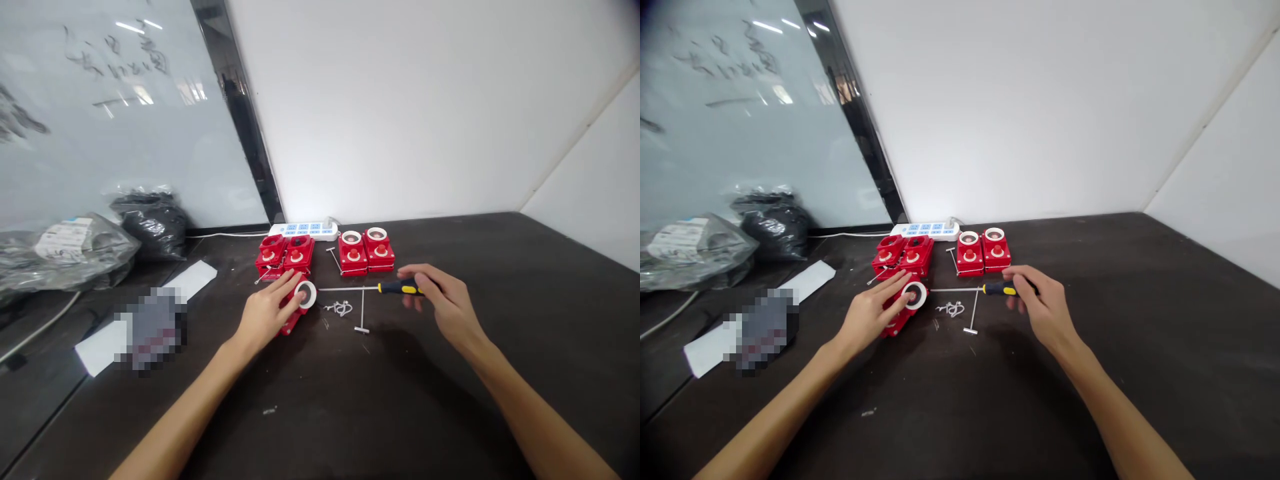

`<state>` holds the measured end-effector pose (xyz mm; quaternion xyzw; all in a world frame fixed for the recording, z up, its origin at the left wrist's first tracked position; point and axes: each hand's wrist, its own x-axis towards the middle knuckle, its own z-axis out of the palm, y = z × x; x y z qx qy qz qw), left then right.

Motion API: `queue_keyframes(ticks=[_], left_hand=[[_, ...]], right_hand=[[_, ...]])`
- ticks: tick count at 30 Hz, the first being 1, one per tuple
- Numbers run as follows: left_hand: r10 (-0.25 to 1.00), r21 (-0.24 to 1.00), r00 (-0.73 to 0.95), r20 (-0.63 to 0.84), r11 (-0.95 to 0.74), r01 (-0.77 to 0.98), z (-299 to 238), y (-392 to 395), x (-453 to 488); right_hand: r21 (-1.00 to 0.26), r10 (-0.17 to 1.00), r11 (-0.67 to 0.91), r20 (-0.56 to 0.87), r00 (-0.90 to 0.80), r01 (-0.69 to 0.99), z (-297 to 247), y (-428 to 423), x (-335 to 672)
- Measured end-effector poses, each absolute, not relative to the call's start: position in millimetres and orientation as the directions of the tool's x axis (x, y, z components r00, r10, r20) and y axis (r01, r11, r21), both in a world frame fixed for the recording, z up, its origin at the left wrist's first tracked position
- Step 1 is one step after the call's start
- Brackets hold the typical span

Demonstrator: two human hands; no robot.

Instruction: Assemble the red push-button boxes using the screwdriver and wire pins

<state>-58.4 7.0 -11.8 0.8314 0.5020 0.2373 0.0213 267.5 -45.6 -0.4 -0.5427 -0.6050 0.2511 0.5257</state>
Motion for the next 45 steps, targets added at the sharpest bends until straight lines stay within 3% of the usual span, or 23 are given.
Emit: queue_keyframes(ticks=[3, 8, 12, 19, 24, 29, 34, 37, 45], left_hand=[[0.841, 0.214, 0.39, 0.374, -0.488, 0.846, -11.1, 3.0, -55.1], [0.846, 0.17, 0.374, 0.381, -0.461, 0.871, -10.3, 0.0, -57.0], [0.838, 0.12, 0.368, 0.403, -0.447, 0.886, -12.9, -2.5, -56.1], [0.774, -0.06, 0.465, 0.429, -0.489, 0.87, -17.5, -10.0, -46.6], [0.798, -0.013, 0.432, 0.42, -0.471, 0.882, -13.0, -7.3, -47.4], [0.814, 0.039, 0.375, 0.443, -0.436, 0.899, -11.9, -6.4, -47.5], [0.842, 0.111, 0.306, 0.444, -0.39, 0.914, -11.5, -7.6, -48.8], [0.849, 0.143, 0.281, 0.447, -0.377, 0.915, -10.4, -7.8, -50.5], [0.857, 0.217, 0.241, 0.456, -0.369, 0.904, -8.8, -6.1, -54.3]], right_hand=[[-0.919, 0.937, 0.148, 0.248, 0.245, 0.365, -5.7, -40.4, 270.8], [-0.95, 0.963, 0.189, 0.229, 0.141, 0.25, -16.0, -28.8, 278.7], [-0.963, 0.98, -0.043, 0.011, 0.199, 0.265, -26.9, -21.6, 278.9], [-0.912, 0.947, 0.249, 0.299, 0.116, 0.326, -28.0, -21.6, 279.7], [-0.961, 0.977, 0.084, 0.131, 0.169, 0.263, -28.1, -24.2, 273.8], [-0.929, 0.963, 0.226, 0.258, 0.075, 0.293, -23.5, -26.2, 275.6], [-0.937, 0.982, 0.09, 0.139, 0.124, 0.339, -22.9, -28.1, 274.4], [-0.899, 0.963, 0.197, 0.252, 0.095, 0.392, -22.1, -29.2, 272.9], [-0.959, 0.981, 0.143, 0.17, 0.093, 0.246, -27.7, -28.7, 270.8]])
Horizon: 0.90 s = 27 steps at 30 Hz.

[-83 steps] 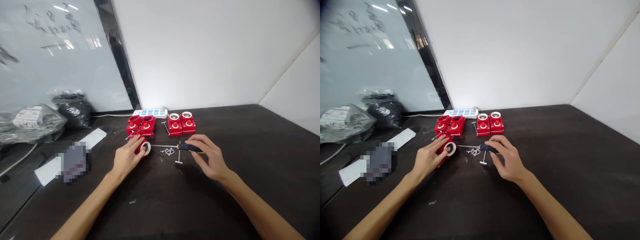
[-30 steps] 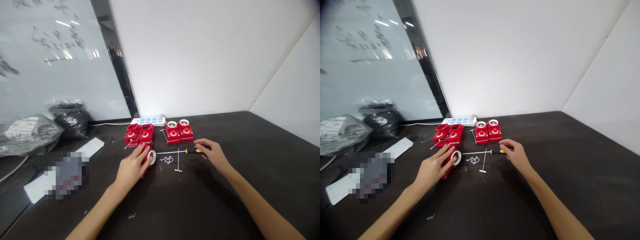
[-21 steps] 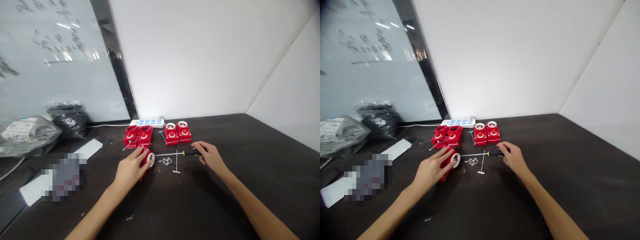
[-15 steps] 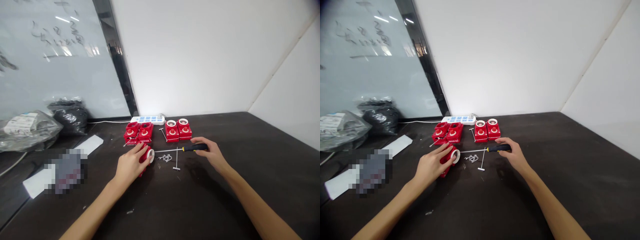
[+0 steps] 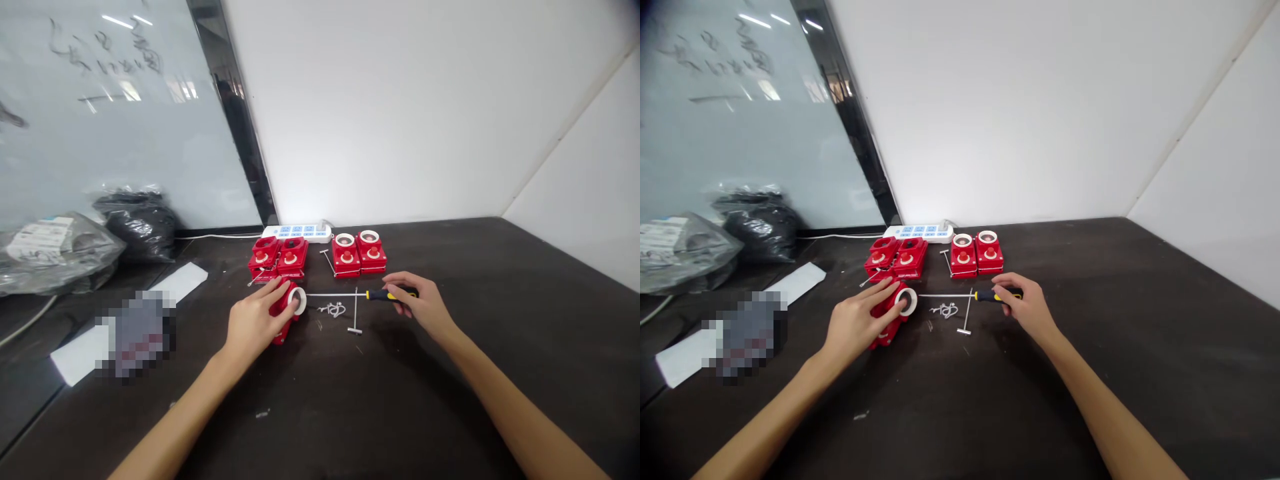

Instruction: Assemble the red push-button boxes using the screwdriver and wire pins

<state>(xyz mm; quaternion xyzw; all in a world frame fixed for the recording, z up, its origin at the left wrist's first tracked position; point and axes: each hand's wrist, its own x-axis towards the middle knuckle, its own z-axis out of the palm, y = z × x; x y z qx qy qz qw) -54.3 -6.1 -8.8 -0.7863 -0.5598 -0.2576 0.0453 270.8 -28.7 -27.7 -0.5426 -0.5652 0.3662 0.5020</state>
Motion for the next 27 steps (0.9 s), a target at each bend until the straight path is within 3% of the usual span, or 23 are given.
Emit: queue_keyframes(ticks=[10, 16, 20, 24, 27], left_hand=[[0.855, 0.241, 0.287, 0.431, -0.416, 0.877, -7.0, -4.6, -59.8], [0.868, 0.301, 0.275, 0.415, -0.415, 0.858, -5.6, -2.0, -62.9], [0.869, 0.351, 0.28, 0.407, -0.432, 0.831, -3.9, 2.2, -68.2], [0.861, 0.372, 0.283, 0.422, -0.449, 0.813, -3.9, 4.1, -69.8], [0.848, 0.388, 0.301, 0.436, -0.479, 0.788, -3.9, 5.0, -70.5]], right_hand=[[-0.962, 0.964, 0.152, 0.195, 0.179, 0.228, -22.4, -32.5, 267.7], [-0.913, 0.939, 0.269, 0.32, 0.128, 0.306, -21.1, -33.7, 272.3], [-0.807, 0.876, 0.431, 0.482, 0.028, 0.404, -13.8, -39.5, 271.6], [-0.704, 0.834, 0.47, 0.552, -0.006, 0.532, -1.1, -54.4, 256.4], [-0.538, 0.686, 0.6, 0.727, -0.034, 0.592, 4.8, -66.3, 242.8]])
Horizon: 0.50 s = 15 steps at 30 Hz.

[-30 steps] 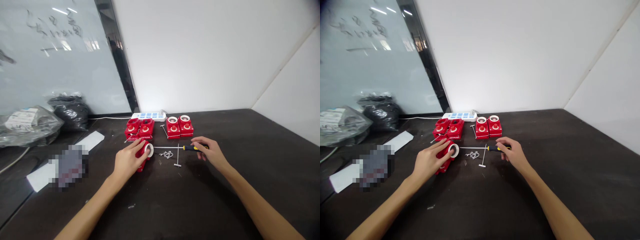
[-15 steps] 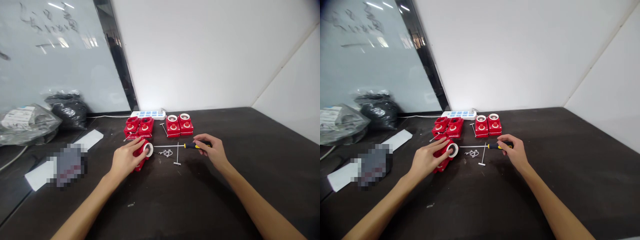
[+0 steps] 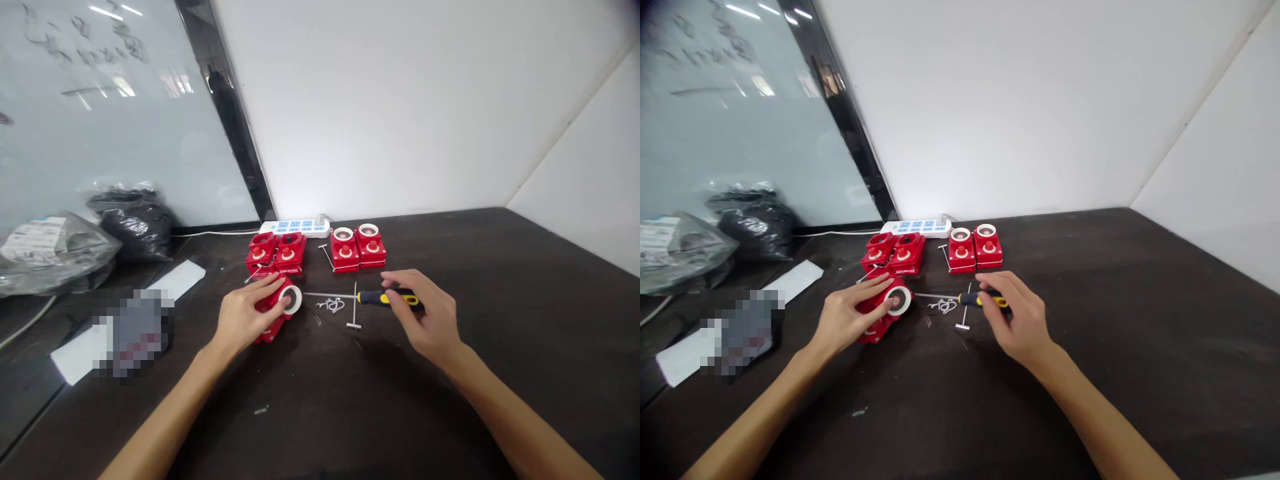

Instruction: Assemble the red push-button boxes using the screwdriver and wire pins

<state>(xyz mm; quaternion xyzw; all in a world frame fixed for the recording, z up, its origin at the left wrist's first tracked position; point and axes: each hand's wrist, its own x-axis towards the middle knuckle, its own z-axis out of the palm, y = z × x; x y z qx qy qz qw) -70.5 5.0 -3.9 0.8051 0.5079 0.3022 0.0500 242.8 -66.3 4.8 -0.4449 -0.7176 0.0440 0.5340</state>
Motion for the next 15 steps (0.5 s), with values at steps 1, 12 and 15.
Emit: queue_keyframes(ticks=[1, 12, 15], left_hand=[[0.846, 0.402, 0.306, 0.436, -0.488, 0.775, -3.8, 5.8, -71.4], [0.875, 0.564, 0.282, 0.393, -0.472, 0.678, -5.2, 15.6, -84.5], [0.869, 0.553, 0.291, 0.4, -0.483, 0.679, -5.7, 15.1, -83.6]], right_hand=[[-0.479, 0.63, 0.651, 0.774, -0.066, 0.589, 5.6, -69.6, 239.7], [-0.363, 0.543, 0.717, 0.827, -0.149, 0.595, 4.6, -80.1, 233.5], [-0.481, 0.598, 0.716, 0.797, -0.088, 0.505, 5.7, -78.0, 234.0]])
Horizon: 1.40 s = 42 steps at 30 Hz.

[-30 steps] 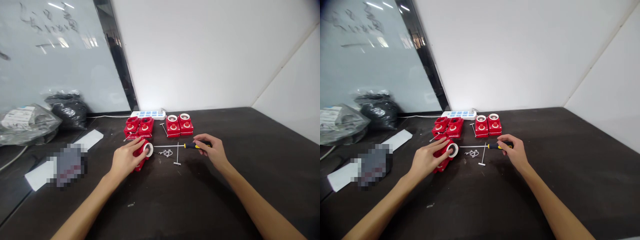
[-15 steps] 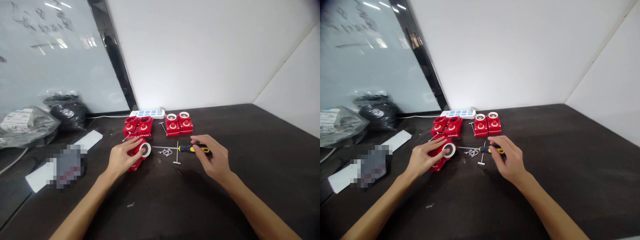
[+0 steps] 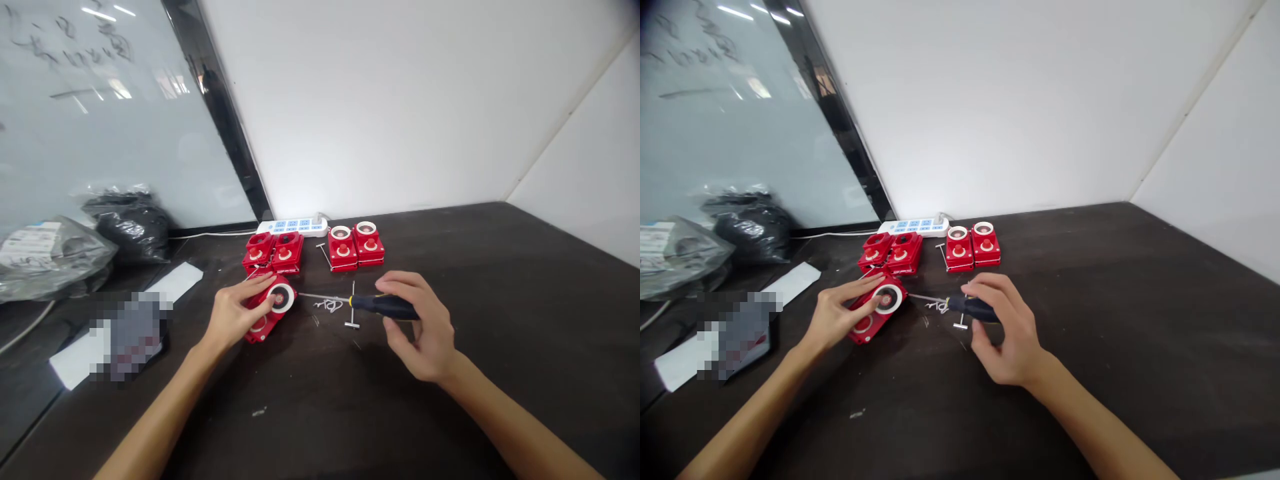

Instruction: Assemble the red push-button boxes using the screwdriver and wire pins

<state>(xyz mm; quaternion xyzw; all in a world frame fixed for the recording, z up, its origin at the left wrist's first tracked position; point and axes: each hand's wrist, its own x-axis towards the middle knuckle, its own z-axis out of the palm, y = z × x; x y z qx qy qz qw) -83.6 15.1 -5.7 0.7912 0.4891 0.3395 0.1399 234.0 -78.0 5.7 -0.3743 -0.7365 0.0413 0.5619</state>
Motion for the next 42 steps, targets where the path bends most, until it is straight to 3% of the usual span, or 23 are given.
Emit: queue_keyframes(ticks=[5, 8, 12, 15, 18, 25, 29, 42], left_hand=[[0.851, 0.501, 0.293, 0.435, -0.499, 0.707, -8.2, 13.2, -81.3], [0.843, 0.462, 0.291, 0.453, -0.501, 0.731, -9.6, 10.9, -77.8], [0.843, 0.429, 0.263, 0.47, -0.478, 0.766, -10.9, 7.6, -71.6], [0.84, 0.382, 0.24, 0.486, -0.452, 0.806, -12.6, 6.2, -67.1], [0.837, 0.342, 0.224, 0.5, -0.428, 0.837, -14.7, 5.2, -63.6], [0.88, 0.355, 0.141, 0.454, -0.324, 0.877, -15.6, 1.6, -59.8], [0.896, 0.357, 0.152, 0.417, -0.316, 0.879, -12.5, 1.0, -60.4], [0.886, 0.361, 0.178, 0.427, -0.348, 0.865, -13.1, 3.8, -67.4]], right_hand=[[-0.663, 0.768, 0.541, 0.641, 0.018, 0.518, 8.2, -72.3, 239.2], [-0.693, 0.782, 0.467, 0.613, 0.108, 0.549, 7.4, -69.5, 241.1], [-0.714, 0.793, 0.505, 0.606, 0.066, 0.486, 5.1, -67.4, 244.4], [-0.733, 0.812, 0.447, 0.573, 0.112, 0.513, 5.4, -63.9, 245.1], [-0.707, 0.785, 0.426, 0.599, 0.158, 0.565, 13.4, -55.3, 242.5], [-0.568, 0.731, 0.55, 0.682, -0.024, 0.613, 54.1, -20.6, 228.1], [-0.514, 0.68, 0.573, 0.733, -0.02, 0.638, 67.1, -11.3, 215.6], [-0.501, 0.698, 0.631, 0.7, -0.151, 0.593, 77.8, -16.0, 217.8]])
